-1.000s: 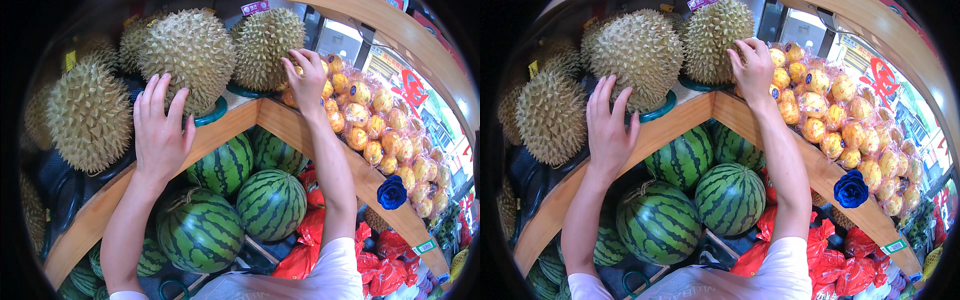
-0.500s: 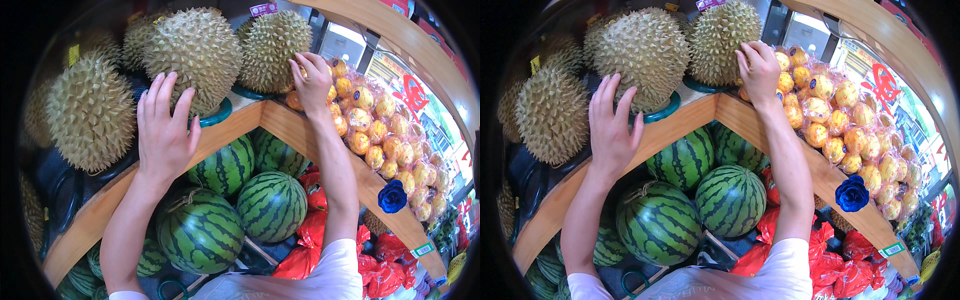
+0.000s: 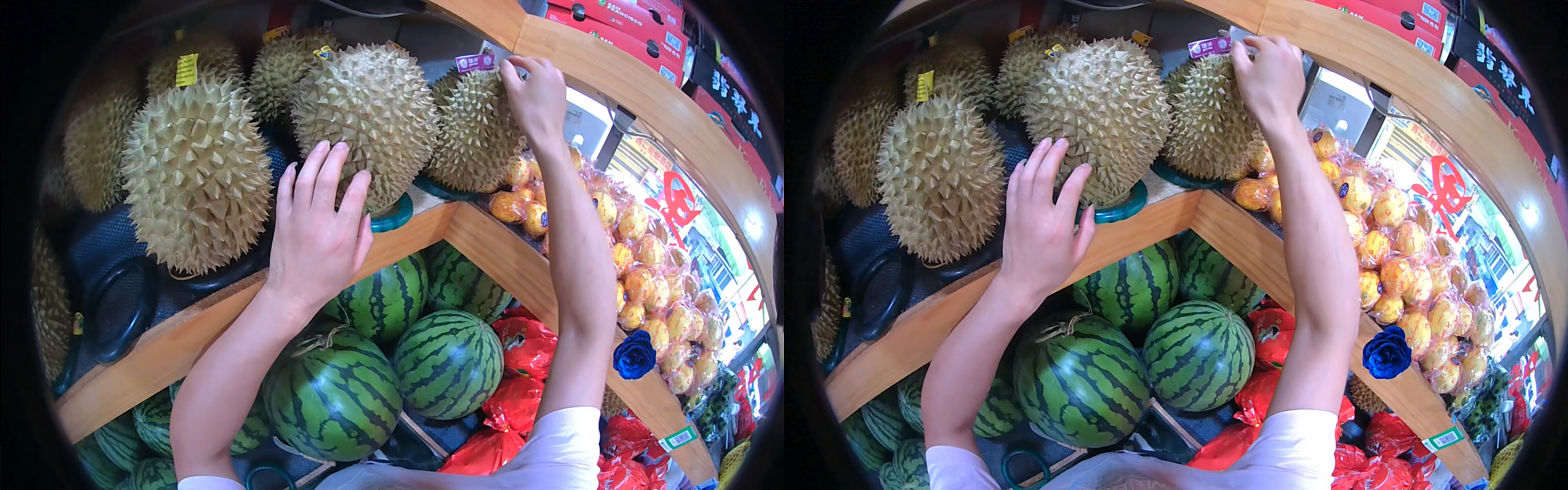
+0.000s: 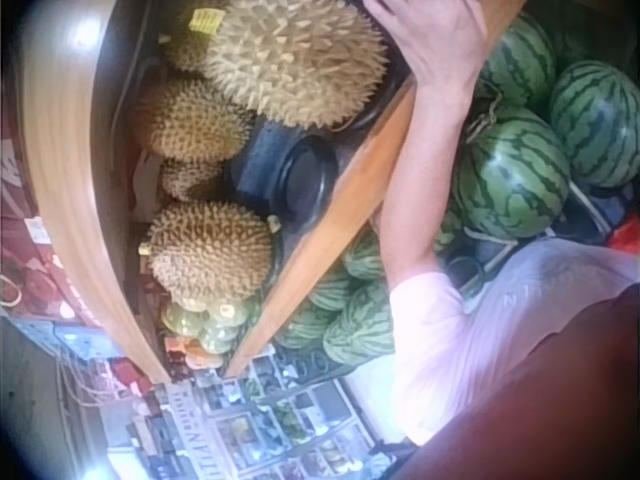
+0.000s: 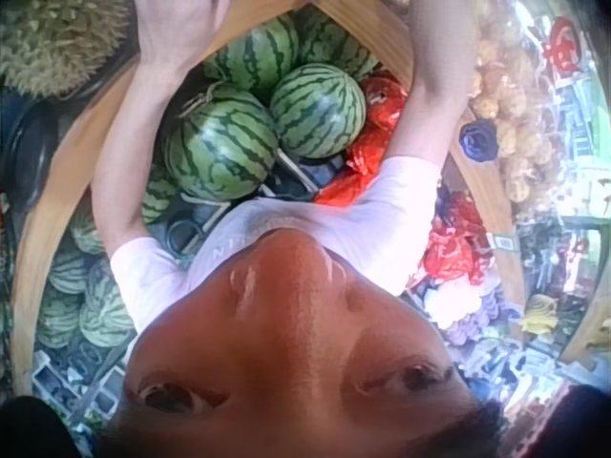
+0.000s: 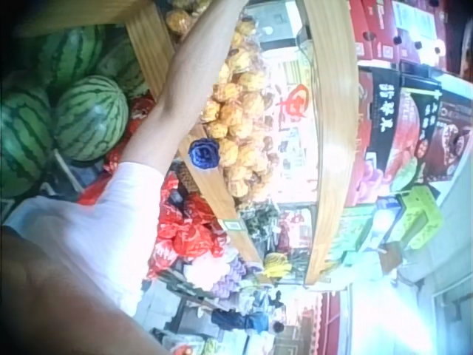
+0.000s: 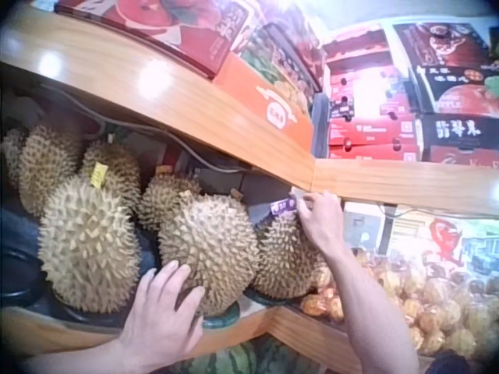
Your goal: The person picks up durians from a shelf, moves them between different display areas, and cuts into the skin of a durian using a knife. They then place a durian on the floor.
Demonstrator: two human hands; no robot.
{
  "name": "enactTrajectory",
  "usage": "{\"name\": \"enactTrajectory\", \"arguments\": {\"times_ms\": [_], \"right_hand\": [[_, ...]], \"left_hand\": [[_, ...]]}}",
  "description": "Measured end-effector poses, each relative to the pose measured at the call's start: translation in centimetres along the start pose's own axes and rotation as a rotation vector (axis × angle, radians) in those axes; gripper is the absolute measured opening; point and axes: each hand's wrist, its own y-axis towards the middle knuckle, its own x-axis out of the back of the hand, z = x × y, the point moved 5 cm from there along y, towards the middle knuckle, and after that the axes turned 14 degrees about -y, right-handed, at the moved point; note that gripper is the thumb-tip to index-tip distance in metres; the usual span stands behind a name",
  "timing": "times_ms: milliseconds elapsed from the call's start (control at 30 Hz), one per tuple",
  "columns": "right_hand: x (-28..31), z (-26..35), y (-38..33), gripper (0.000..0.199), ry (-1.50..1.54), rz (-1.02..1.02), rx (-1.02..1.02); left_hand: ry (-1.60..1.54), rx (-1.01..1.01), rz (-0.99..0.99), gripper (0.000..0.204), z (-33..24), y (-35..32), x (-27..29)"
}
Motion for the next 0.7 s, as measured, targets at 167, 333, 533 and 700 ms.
{"name": "enactTrajectory", "arguments": {"times_ms": [167, 333, 533, 700], "right_hand": [[-3.8, 0.6, 2.8, 0.047, 0.043, 0.488, -0.128], [-5.0, -0.3, 4.1, 0.046, -0.039, 0.626, -0.160], [-6.0, -0.1, 4.9, 0.043, -0.023, 0.438, -0.181], [-4.0, -0.4, 4.3, 0.052, 0.076, 0.490, -0.342]], "left_hand": [[0.002, -0.004, 0.010, 0.053, 0.2, -0.1, 0.2], [0.008, -0.004, 0.024, 0.053, 0.2, -0.1, -0.1], [0.017, -0.005, 0.021, 0.052, 0.0, 0.0, 0.0], [0.036, -0.015, 0.030, 0.051, 0.3, -0.2, -0.2]]}}
